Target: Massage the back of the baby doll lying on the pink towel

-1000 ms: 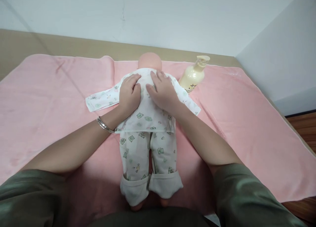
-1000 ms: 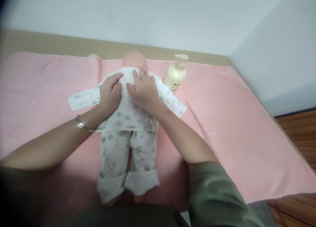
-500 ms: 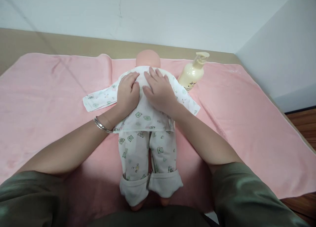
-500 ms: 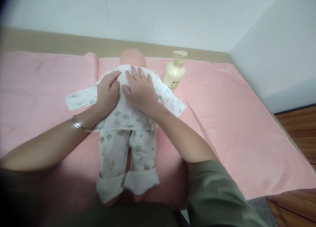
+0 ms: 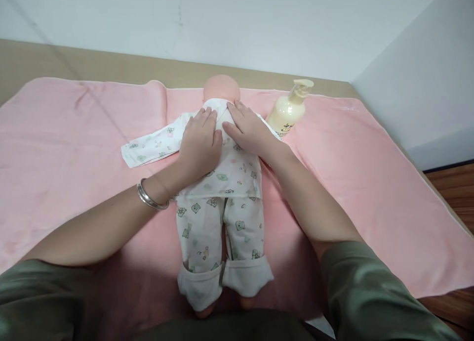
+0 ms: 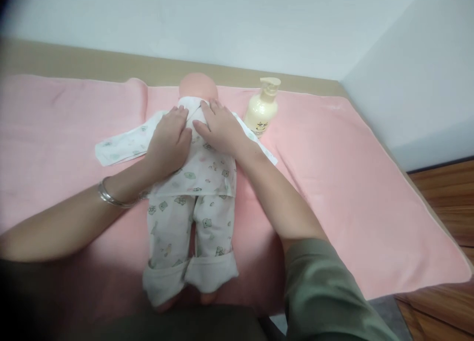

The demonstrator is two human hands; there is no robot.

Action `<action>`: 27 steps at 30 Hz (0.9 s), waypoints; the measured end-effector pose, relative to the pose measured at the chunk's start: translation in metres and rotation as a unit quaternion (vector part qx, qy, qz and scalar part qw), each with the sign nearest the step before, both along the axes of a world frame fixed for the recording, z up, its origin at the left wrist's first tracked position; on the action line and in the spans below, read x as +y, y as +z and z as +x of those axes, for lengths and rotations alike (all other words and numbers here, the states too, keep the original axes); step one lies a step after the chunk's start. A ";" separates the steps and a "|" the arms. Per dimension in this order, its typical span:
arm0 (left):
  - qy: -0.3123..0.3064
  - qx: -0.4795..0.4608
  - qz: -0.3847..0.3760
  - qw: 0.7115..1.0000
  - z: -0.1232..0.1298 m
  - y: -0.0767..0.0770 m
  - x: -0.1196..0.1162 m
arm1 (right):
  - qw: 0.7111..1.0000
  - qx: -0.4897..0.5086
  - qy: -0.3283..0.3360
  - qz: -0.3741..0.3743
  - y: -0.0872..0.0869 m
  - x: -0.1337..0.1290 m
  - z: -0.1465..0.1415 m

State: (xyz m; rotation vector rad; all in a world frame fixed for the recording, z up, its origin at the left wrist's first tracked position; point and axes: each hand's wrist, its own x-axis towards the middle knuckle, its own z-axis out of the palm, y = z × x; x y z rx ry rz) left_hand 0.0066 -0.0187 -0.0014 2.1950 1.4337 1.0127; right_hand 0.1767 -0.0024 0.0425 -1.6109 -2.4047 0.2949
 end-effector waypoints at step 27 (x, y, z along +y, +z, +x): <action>0.015 0.011 -0.014 1.000 -0.005 0.011 0.018 | 0.983 -0.087 -0.109 0.120 0.001 -0.063 -0.045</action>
